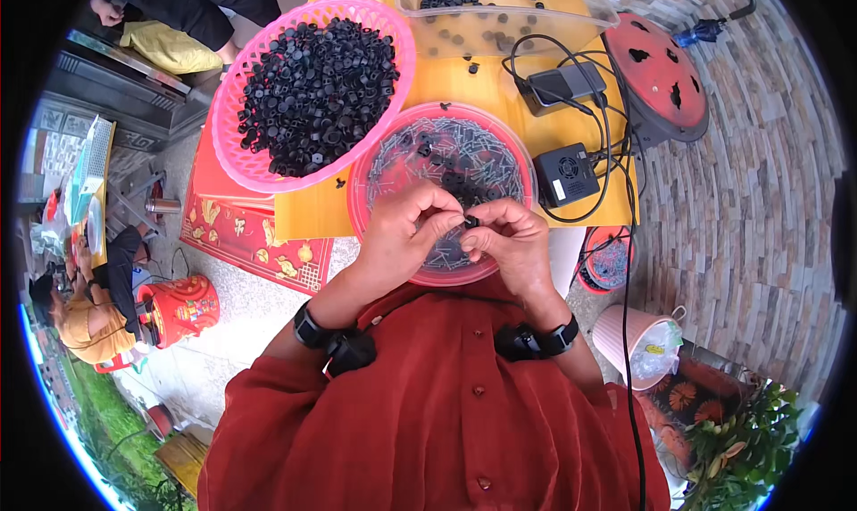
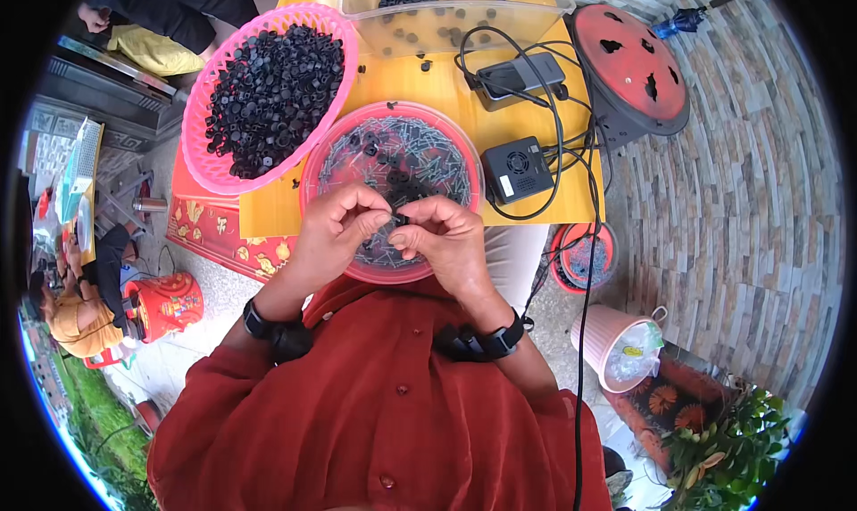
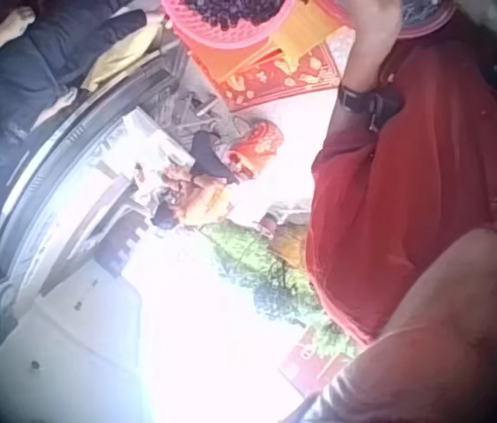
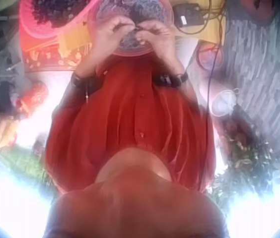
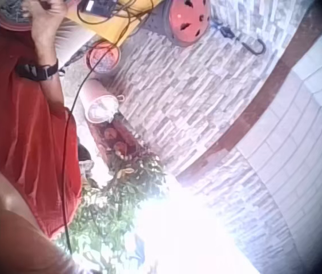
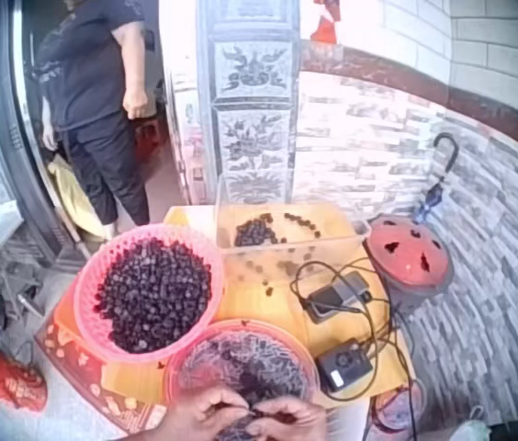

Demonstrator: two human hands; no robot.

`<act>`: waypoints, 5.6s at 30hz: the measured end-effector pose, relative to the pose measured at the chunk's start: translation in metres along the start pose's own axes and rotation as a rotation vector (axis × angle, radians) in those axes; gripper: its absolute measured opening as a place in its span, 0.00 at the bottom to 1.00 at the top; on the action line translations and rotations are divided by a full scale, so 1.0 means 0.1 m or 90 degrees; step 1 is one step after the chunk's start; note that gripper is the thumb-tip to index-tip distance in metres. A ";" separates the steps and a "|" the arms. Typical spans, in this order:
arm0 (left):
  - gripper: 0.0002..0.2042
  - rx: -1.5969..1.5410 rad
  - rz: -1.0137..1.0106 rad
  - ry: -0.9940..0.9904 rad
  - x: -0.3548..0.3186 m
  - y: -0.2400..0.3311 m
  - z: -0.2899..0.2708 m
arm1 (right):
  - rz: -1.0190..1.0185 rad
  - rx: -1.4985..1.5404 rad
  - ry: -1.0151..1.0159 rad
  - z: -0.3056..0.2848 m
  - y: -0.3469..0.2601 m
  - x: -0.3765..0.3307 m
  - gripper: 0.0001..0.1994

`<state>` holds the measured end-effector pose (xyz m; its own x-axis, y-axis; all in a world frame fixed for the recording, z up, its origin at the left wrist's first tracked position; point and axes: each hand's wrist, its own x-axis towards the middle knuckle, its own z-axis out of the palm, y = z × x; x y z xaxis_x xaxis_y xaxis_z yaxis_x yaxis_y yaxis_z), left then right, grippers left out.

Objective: Manually sorting small black plastic components from a tray into a basket.

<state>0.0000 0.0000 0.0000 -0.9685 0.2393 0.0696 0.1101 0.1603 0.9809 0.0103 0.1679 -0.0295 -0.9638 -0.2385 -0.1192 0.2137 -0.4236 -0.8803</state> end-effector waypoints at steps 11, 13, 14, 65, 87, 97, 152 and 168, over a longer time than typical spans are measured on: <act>0.04 0.222 0.233 -0.034 0.02 0.04 0.04 | 0.002 0.001 -0.017 0.00 -0.01 -0.03 0.09; 0.04 0.200 0.224 -0.041 0.03 0.03 0.02 | 0.014 0.020 -0.021 0.00 -0.01 -0.05 0.09; 0.04 0.177 0.215 -0.049 0.04 0.03 0.01 | 0.026 0.038 -0.025 0.00 -0.02 -0.06 0.08; 0.09 0.032 0.046 0.028 0.20 -0.18 -0.16 | -0.038 -0.032 0.048 -0.01 0.03 0.04 0.09; 0.10 -0.440 -0.155 -0.082 0.19 -0.16 -0.10 | -0.259 -0.323 0.121 0.14 -0.11 0.08 0.07; 0.11 -0.408 -0.132 -0.078 0.16 -0.18 -0.08 | -0.223 -0.288 0.131 0.18 -0.14 0.05 0.06; 0.17 -0.108 -0.024 -0.025 0.06 0.01 0.00 | -0.372 -0.520 0.104 0.25 -0.30 -0.04 0.08; 0.12 -0.044 0.055 -0.024 0.05 0.05 0.04 | -0.087 -0.105 0.131 0.21 -0.19 -0.06 0.07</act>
<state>-0.0035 0.0061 0.0047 -0.9465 0.2861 0.1489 0.1758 0.0707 0.9819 0.0151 0.1585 -0.0025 -0.9975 0.0000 -0.0700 0.0670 -0.2886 -0.9551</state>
